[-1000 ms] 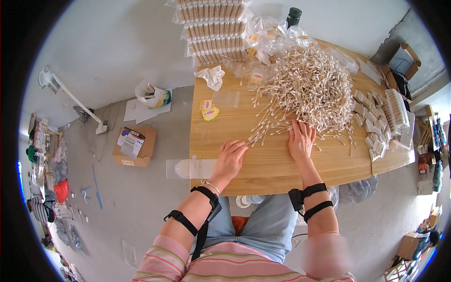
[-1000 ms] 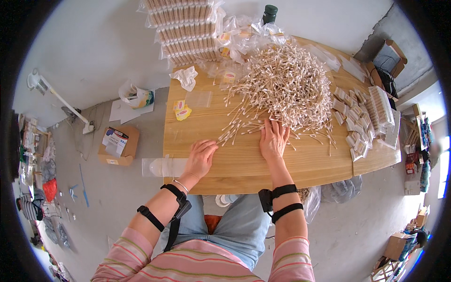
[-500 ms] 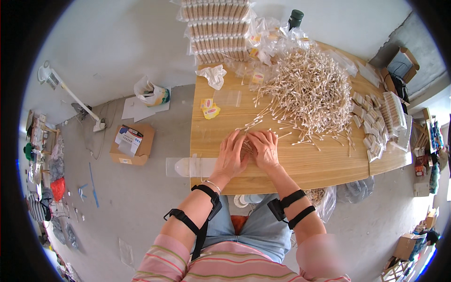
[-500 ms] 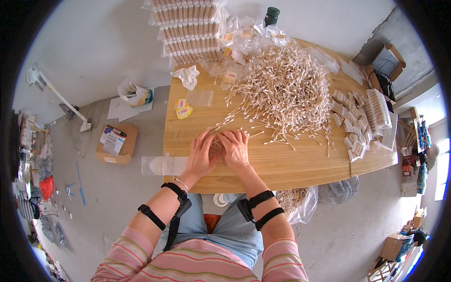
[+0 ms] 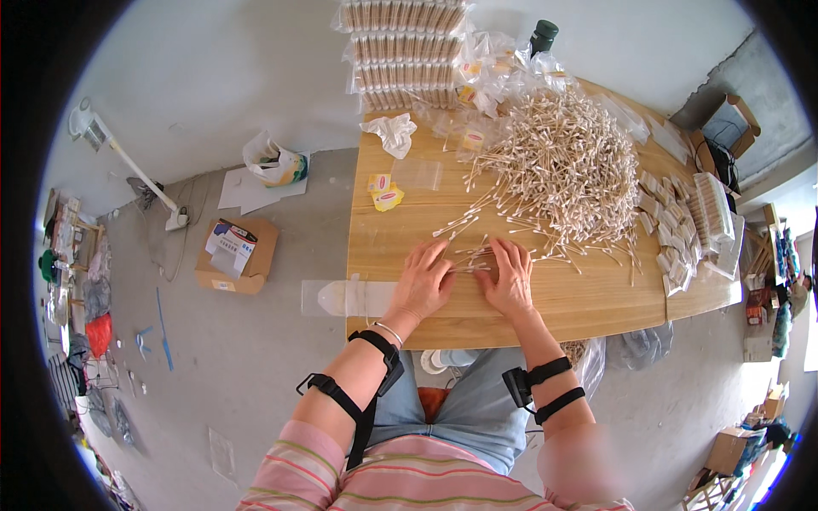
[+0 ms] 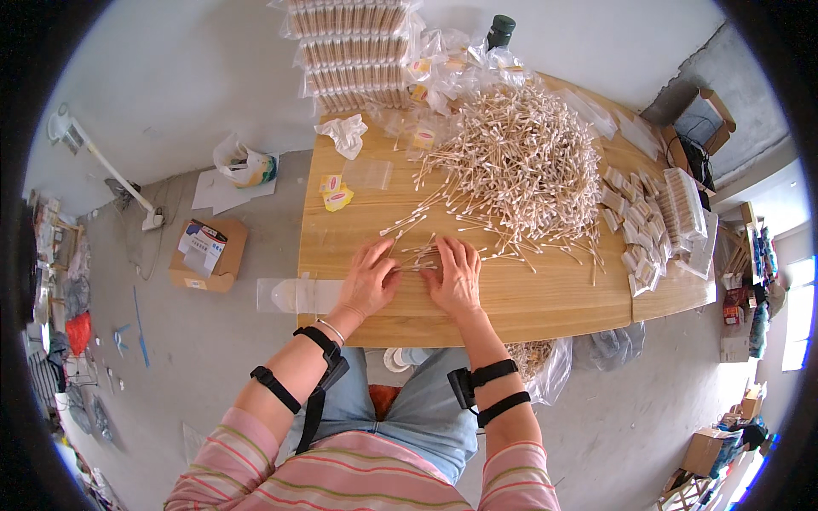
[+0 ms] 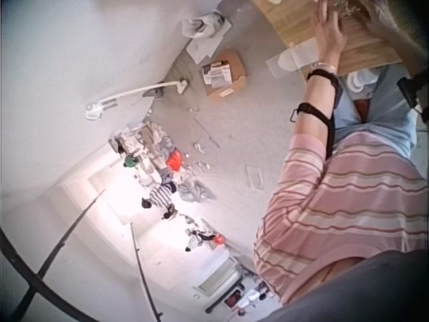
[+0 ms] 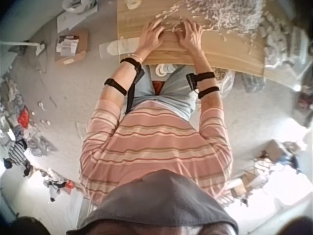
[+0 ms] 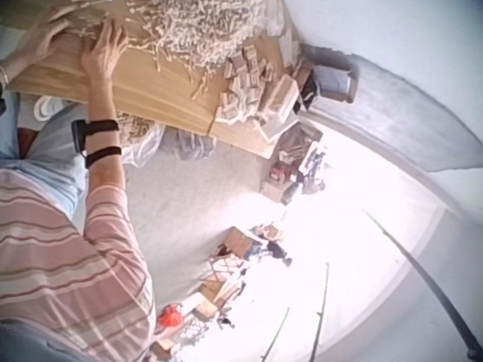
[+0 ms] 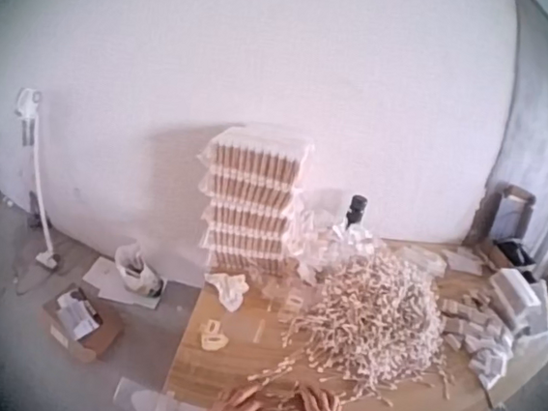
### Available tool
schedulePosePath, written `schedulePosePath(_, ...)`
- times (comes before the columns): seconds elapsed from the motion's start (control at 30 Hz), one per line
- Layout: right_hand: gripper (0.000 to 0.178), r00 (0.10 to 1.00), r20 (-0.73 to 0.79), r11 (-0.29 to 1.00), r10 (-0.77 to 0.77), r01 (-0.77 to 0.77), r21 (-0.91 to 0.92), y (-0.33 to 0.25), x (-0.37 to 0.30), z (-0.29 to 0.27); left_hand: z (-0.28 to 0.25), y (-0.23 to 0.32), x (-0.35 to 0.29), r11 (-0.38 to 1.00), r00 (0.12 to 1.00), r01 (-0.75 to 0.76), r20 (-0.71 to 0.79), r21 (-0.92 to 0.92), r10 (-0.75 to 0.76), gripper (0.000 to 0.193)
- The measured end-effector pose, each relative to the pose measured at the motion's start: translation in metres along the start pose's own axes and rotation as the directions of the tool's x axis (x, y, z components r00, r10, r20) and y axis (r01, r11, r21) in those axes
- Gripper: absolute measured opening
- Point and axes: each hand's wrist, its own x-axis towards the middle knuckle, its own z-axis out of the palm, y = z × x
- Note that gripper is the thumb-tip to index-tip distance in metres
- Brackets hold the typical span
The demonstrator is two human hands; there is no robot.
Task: Packaging cotton swabs into small plastic bags.
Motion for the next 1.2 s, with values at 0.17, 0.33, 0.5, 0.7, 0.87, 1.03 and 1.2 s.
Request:
schedulePosePath(0.17,0.051,0.999,-0.007,0.999,-0.032,0.032,-0.021,-0.012,0.003,0.000,-0.005,0.006,0.001,0.999,1.000,-0.004,0.003,-0.039,0.004,0.040)
schedulePosePath(0.33,0.049,0.991,0.055,0.986,-0.123,0.116,0.122,-0.030,-0.003,0.014,-0.005,0.003,0.002,0.998,0.998,-0.059,0.014,0.017,0.059,0.051)
schedulePosePath(0.5,0.052,0.979,-0.190,0.995,0.071,-0.056,0.082,-0.019,-0.009,0.010,-0.005,0.006,0.001,1.000,1.000,-0.010,0.004,0.000,0.010,0.050)
schedulePosePath(0.7,0.039,0.997,-0.024,0.997,-0.070,0.071,0.015,-0.024,0.012,0.011,-0.005,-0.001,-0.002,0.988,0.988,-0.157,0.004,-0.005,0.157,0.029)
schedulePosePath(0.87,0.023,0.993,-0.048,0.991,-0.111,0.107,-0.080,-0.012,0.063,0.017,-0.001,0.000,-0.001,0.978,0.980,-0.196,0.025,-0.065,0.198,0.029)
schedulePosePath(1.03,0.014,0.992,0.074,0.994,-0.103,0.106,-0.033,-0.017,0.050,0.022,-0.002,0.006,-0.002,0.995,0.997,0.074,0.001,0.064,-0.074,0.055)
schedulePosePath(1.2,0.014,0.999,-0.049,0.999,-0.003,0.004,0.033,-0.015,0.022,0.017,0.002,0.005,0.002,0.973,0.993,0.113,-0.003,0.199,-0.115,0.068)
